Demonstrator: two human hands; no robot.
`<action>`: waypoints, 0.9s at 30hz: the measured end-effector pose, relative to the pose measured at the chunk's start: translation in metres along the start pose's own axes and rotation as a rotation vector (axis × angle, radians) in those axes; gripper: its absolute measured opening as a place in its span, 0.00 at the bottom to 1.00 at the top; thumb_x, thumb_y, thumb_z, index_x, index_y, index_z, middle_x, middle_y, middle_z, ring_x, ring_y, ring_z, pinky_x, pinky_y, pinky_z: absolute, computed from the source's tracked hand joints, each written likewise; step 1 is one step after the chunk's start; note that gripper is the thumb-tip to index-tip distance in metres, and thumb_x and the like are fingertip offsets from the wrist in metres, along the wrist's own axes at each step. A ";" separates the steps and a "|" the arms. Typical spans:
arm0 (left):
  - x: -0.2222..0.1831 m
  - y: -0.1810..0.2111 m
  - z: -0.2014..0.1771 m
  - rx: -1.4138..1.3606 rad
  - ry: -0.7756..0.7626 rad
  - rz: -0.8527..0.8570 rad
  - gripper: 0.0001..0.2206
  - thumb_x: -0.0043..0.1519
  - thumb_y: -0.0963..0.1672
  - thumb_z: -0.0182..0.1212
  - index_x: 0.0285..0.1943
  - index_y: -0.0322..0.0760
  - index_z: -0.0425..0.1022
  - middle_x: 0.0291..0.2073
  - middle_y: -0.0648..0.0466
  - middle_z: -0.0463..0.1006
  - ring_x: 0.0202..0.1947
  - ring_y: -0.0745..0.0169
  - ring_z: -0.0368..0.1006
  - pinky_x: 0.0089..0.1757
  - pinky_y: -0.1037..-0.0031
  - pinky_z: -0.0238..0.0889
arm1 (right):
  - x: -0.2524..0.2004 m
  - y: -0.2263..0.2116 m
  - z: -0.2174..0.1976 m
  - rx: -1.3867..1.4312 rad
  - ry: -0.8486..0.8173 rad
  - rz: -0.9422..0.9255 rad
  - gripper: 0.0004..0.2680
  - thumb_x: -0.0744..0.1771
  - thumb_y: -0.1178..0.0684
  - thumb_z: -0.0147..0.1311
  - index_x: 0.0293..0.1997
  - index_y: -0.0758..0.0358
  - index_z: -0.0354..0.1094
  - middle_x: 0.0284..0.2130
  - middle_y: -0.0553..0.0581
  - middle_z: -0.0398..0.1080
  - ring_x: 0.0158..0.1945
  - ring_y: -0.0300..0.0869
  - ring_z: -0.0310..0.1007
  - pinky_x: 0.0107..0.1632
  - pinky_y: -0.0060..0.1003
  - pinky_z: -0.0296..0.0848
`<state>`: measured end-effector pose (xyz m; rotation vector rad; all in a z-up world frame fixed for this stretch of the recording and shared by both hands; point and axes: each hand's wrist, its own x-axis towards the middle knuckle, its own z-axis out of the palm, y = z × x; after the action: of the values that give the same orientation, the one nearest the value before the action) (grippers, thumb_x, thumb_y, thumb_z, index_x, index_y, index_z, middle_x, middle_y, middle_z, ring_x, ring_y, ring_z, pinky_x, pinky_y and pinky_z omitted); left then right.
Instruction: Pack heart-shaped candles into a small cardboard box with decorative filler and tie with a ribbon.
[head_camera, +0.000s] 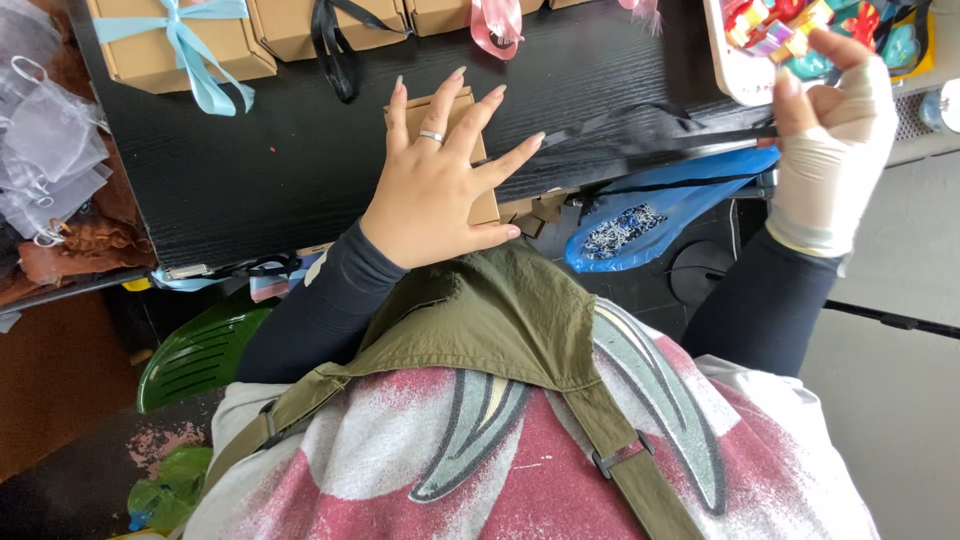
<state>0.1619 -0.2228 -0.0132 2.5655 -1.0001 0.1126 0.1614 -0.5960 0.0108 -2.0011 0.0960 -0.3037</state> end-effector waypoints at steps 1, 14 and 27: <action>0.000 0.000 0.001 0.009 0.017 0.008 0.41 0.54 0.63 0.70 0.78 0.62 0.60 0.74 0.41 0.57 0.75 0.31 0.43 0.62 0.23 0.29 | -0.003 0.005 -0.008 0.087 -0.049 0.037 0.13 0.77 0.59 0.57 0.72 0.67 0.61 0.40 0.52 0.74 0.34 0.34 0.69 0.36 0.28 0.68; 0.009 -0.008 0.024 0.018 0.156 -0.031 0.43 0.67 0.63 0.60 0.80 0.35 0.54 0.74 0.47 0.63 0.76 0.39 0.46 0.66 0.31 0.29 | -0.013 -0.065 0.057 1.015 -0.368 -0.231 0.13 0.69 0.53 0.60 0.59 0.55 0.62 0.20 0.49 0.59 0.22 0.43 0.68 0.35 0.46 0.74; 0.022 -0.010 0.040 -0.155 0.312 -0.090 0.21 0.70 0.53 0.53 0.64 0.37 0.68 0.65 0.53 0.74 0.72 0.44 0.56 0.67 0.39 0.33 | -0.039 -0.153 0.160 0.724 -1.145 -0.397 0.05 0.75 0.55 0.52 0.58 0.56 0.68 0.43 0.60 0.75 0.42 0.41 0.78 0.43 0.34 0.77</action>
<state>0.1827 -0.2451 -0.0486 2.3537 -0.7450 0.3821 0.1547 -0.3810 0.0761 -1.2035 -0.9946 0.5261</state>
